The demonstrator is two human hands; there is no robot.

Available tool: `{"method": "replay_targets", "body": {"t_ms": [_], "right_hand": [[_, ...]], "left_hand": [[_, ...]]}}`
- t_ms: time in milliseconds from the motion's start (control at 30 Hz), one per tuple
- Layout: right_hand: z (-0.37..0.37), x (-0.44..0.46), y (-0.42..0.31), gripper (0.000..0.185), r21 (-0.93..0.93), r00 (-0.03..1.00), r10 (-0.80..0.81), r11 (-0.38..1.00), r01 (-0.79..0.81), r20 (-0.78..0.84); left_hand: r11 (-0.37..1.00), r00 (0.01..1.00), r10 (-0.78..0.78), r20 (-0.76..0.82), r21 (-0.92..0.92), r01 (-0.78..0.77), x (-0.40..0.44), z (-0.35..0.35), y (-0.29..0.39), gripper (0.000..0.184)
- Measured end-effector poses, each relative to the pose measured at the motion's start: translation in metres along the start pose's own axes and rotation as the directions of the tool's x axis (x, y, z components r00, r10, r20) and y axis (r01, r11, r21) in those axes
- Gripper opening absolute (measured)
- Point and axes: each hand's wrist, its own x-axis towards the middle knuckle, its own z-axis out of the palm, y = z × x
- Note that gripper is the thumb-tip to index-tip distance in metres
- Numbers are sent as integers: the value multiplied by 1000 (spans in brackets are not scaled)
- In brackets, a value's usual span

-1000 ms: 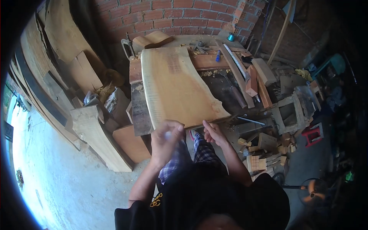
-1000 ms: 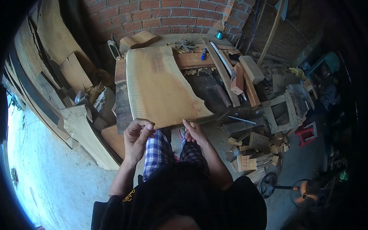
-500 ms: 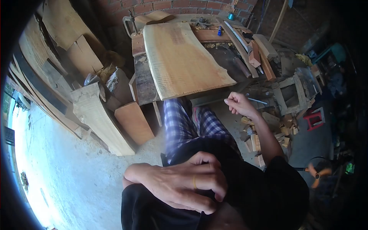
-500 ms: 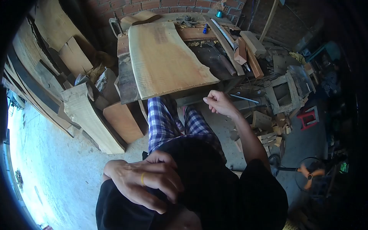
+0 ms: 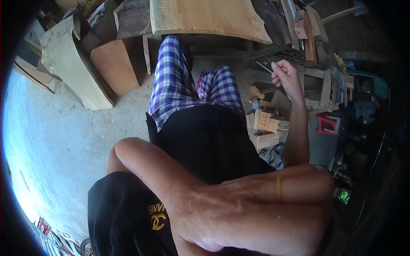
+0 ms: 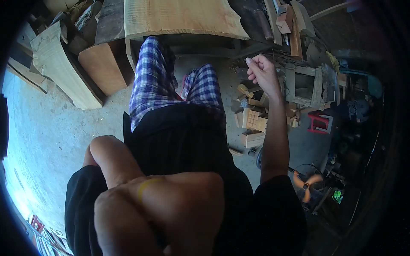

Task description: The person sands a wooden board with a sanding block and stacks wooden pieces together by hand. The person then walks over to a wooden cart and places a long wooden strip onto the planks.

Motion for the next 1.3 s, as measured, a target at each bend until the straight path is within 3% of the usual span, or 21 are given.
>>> {"method": "replay_targets", "body": {"t_ms": [133,200,267,367,467,500,533,600,633,733,767,833,867,933,967,1067,1100,1167,1200,1267,1300], "right_hand": [[-26,-1,8,25,51,992,14,999,-8,-123],[-40,2,10,25,73,983,3,997,11,-186],[-52,10,10,25,100,967,-15,994,42,-255],[-67,30,13,25,134,931,11,990,41,-364],[-87,66,24,40,15,827,-15,999,28,-562],[-97,88,36,46,-202,762,-133,979,3,-634],[-106,100,29,53,-402,689,-262,915,-47,-675],[-111,124,21,72,-395,677,-207,909,-133,-706],[-116,138,16,79,-367,684,-155,914,-175,-713],[-133,182,1,94,-283,720,-20,927,-247,-693],[-136,199,-5,102,-249,753,57,925,-286,-655],[-141,229,-6,106,-213,788,57,949,-234,-613],[-142,238,-3,110,-187,811,70,958,-217,-580],[-145,242,-8,109,-215,850,131,937,-274,-511],[-146,250,0,105,-285,840,157,895,-344,-520],[-148,245,5,89,-107,837,250,934,-341,-487],[-150,239,7,89,-112,832,273,923,-368,-483],[-157,229,2,82,-31,846,78,993,-110,-527],[-160,221,1,82,-42,851,84,991,-124,-519],[-167,208,-1,77,387,910,142,922,22,-390],[-165,200,-8,76,352,904,139,936,14,-404]], "left_hand": [[962,983,2,181,-269,48,9,3,-30,84],[969,988,-115,104,-207,134,7,13,-29,83],[938,961,-186,205,-254,235,6,4,-23,87],[910,876,-375,303,-60,410,2,-8,-20,87],[887,852,-457,256,64,457,9,-19,-19,86],[838,755,-544,366,181,515,23,-36,-12,85],[835,741,-548,387,193,516,38,-46,-8,85],[602,551,-796,251,431,672,69,-58,-9,50],[550,486,-834,262,471,690,66,-73,-17,67],[258,376,-926,19,761,596,79,-110,-49,56],[237,374,-927,2,776,585,84,-125,-61,56],[-84,373,-897,-239,919,385,98,-158,-85,49],[-105,372,-892,-257,918,381,104,-176,-96,49],[-305,486,-787,-380,924,229,121,-209,-120,45],[-367,483,-765,-426,905,217,131,-223,-128,43],[-405,498,-737,-457,889,216,146,-257,-145,41],[-429,452,-729,-515,857,286,148,-264,-148,42],[-425,445,-721,-532,846,323,147,-270,-149,41],[-428,455,-705,-544,838,338,147,-268,-147,40],[-393,453,-704,-547,831,393,155,-262,-143,39],[-365,457,-700,-549,825,431,159,-259,-140,38]]}}
